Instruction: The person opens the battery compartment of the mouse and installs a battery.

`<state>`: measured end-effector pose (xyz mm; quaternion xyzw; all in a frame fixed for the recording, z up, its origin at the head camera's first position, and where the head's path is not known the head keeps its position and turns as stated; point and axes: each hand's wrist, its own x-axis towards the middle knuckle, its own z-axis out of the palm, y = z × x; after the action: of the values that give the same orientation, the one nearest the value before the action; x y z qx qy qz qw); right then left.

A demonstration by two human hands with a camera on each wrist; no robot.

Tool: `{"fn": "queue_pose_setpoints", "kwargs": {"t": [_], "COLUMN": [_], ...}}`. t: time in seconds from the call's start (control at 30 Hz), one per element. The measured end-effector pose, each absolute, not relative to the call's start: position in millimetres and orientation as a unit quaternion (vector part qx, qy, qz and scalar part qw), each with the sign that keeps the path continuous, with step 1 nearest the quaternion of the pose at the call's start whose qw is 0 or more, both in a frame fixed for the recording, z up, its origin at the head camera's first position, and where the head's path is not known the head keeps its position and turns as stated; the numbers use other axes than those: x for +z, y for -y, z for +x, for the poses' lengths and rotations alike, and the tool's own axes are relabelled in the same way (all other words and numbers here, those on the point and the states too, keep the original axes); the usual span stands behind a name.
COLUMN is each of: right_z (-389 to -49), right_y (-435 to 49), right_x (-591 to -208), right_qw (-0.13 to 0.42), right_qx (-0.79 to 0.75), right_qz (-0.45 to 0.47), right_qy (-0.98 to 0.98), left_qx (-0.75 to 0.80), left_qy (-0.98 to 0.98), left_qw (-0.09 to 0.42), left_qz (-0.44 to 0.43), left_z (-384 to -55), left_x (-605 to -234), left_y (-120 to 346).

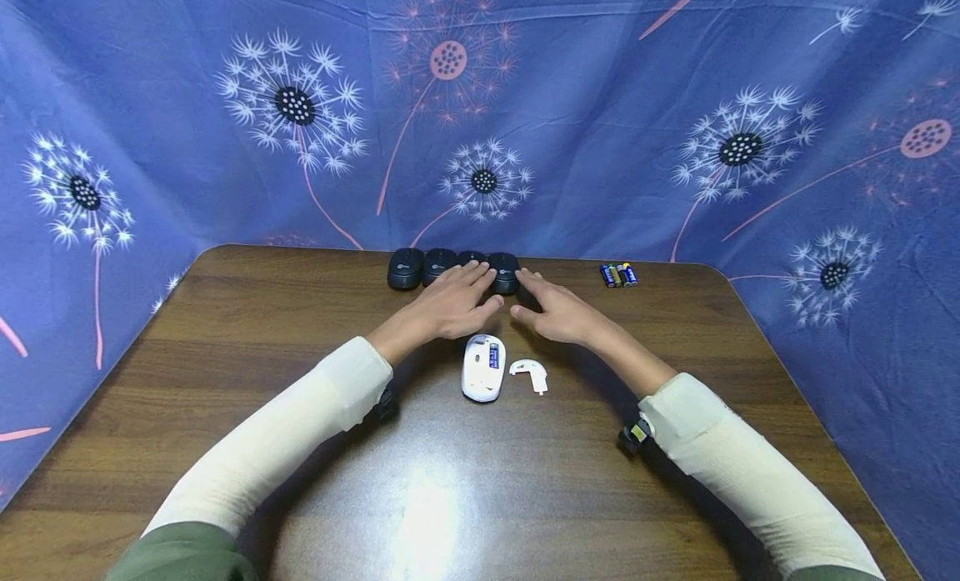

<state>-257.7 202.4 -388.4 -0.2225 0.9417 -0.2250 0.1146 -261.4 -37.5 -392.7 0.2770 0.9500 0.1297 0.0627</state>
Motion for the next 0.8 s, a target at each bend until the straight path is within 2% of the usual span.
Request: {"fn": "queue_pose_setpoints", "kwargs": {"t": [0.37, 0.8], "right_z": [-265, -266], "right_y": [-194, -191], "right_x": [-387, -390], "right_qw": [0.122, 0.123], "right_qx": [-0.19, -0.165], "right_qz": [-0.238, -0.235], "right_qy": [-0.945, -0.95], "left_qx": [0.123, 0.133], "left_qy": [-0.949, -0.948], "left_qw": [0.093, 0.094], "left_qz": [0.276, 0.275], "left_z": [-273, -275], "left_x": [-395, -393], "left_y": [28, 25]}}
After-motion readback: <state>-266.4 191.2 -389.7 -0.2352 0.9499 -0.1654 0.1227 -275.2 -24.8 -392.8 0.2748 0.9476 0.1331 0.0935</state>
